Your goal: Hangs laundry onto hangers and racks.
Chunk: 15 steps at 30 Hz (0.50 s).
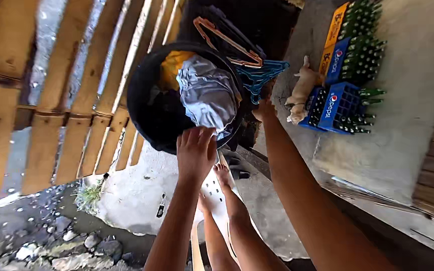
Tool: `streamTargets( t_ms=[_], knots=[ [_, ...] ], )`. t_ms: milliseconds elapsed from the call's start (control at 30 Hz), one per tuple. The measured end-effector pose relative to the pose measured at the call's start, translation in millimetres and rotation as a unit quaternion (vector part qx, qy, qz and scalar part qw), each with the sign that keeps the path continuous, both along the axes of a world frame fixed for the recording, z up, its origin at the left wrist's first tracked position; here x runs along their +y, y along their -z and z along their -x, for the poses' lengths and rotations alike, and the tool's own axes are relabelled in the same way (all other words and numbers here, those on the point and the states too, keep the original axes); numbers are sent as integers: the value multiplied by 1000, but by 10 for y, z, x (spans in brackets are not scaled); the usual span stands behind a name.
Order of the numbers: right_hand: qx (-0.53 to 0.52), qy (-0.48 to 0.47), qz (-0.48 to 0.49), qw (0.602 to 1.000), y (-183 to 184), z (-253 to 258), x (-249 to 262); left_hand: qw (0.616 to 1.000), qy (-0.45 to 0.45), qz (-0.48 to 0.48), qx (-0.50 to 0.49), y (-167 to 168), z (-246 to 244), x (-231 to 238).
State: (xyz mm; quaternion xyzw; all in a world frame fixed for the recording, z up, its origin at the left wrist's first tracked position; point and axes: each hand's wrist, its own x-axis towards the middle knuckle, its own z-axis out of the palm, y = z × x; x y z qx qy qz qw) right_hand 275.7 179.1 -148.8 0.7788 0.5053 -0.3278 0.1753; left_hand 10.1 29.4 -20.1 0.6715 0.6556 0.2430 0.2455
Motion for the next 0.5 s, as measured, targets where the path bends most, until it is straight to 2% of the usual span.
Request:
streamTargets(
  t_ms=[67,133,200,267,433,500],
  knots=[
    [-9,-39,7,999,206,-51,149,999,-8,-43,23,286,-111,95],
    [-5,-70,-16,997,439,-114,301,995,-33,-76,49,624,-227,5],
    [4,-104,-31,994,596,-138,474,983,-76,-148,83,854,-312,-84],
    [-2,-140,-34,990,707,-150,607,971,-108,-189,95,926,-363,-78],
    [-28,-168,72,983,770,-77,635,964,-126,-213,93,923,-353,-67],
    [-23,-190,55,980,864,-155,638,963,-123,-219,98,934,-347,-79]
  ],
)
